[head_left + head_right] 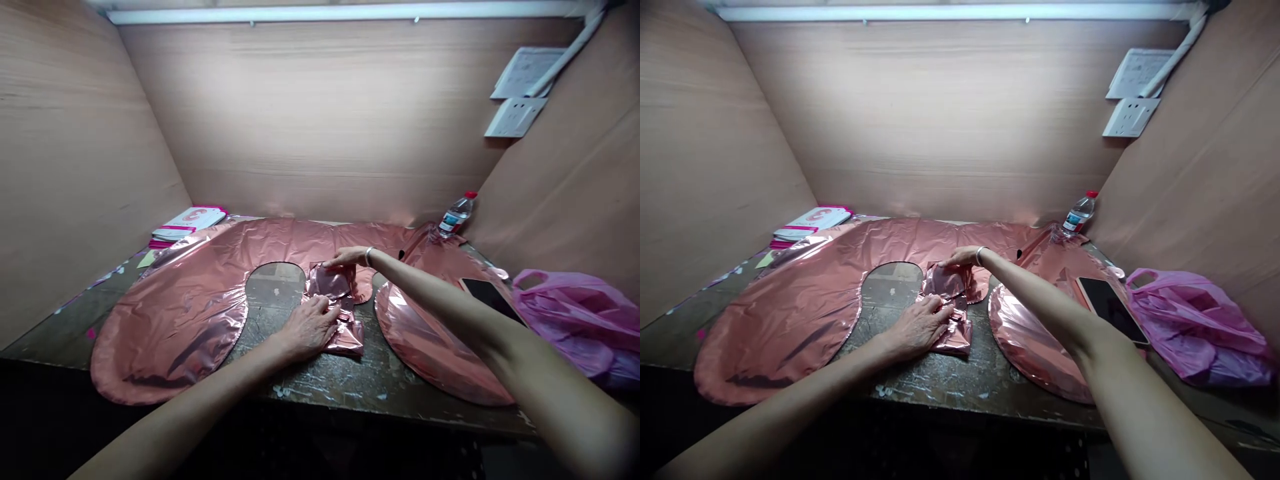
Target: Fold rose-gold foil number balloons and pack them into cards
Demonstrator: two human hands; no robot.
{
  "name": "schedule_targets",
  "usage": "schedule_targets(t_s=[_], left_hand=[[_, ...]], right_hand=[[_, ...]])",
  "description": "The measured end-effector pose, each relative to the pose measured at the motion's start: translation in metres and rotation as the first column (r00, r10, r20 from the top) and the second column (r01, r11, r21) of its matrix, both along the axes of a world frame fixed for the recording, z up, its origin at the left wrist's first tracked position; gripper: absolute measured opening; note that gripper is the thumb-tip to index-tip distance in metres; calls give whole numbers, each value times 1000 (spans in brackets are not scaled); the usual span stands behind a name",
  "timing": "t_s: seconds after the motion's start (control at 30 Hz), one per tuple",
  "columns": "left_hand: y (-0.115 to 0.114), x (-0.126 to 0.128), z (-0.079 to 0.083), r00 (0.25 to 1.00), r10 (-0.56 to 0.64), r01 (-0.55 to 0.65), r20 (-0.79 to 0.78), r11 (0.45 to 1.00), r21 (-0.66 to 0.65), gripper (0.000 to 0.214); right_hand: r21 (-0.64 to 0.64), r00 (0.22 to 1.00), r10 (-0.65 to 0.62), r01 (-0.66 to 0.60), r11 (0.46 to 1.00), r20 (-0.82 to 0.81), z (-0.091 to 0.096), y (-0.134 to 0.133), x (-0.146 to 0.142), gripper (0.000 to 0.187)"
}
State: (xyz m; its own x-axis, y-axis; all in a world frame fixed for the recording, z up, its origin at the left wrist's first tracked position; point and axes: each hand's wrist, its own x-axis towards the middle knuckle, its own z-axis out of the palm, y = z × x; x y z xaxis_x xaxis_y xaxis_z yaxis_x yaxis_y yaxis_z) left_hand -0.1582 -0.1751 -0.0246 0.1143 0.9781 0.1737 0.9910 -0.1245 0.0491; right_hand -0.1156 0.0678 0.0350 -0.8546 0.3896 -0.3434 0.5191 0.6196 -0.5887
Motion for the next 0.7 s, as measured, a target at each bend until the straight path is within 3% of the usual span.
schedule_targets(t_s=[0.2,0.5,0.7], left_hand=[[-1,1,1,1000,-3,3,11,1000,10,38],[1,-1,-6,1000,-22,22,6,999,23,42],[2,-1,-7,1000,-18,19,-17,1000,15,40]], right_hand=[[-276,994,108,-95,956,34,-6,1,-11,58],[-433,994,107,-82,898,35,-6,2,-20,52],[-470,996,79,-51,881,39,1,11,8,49]])
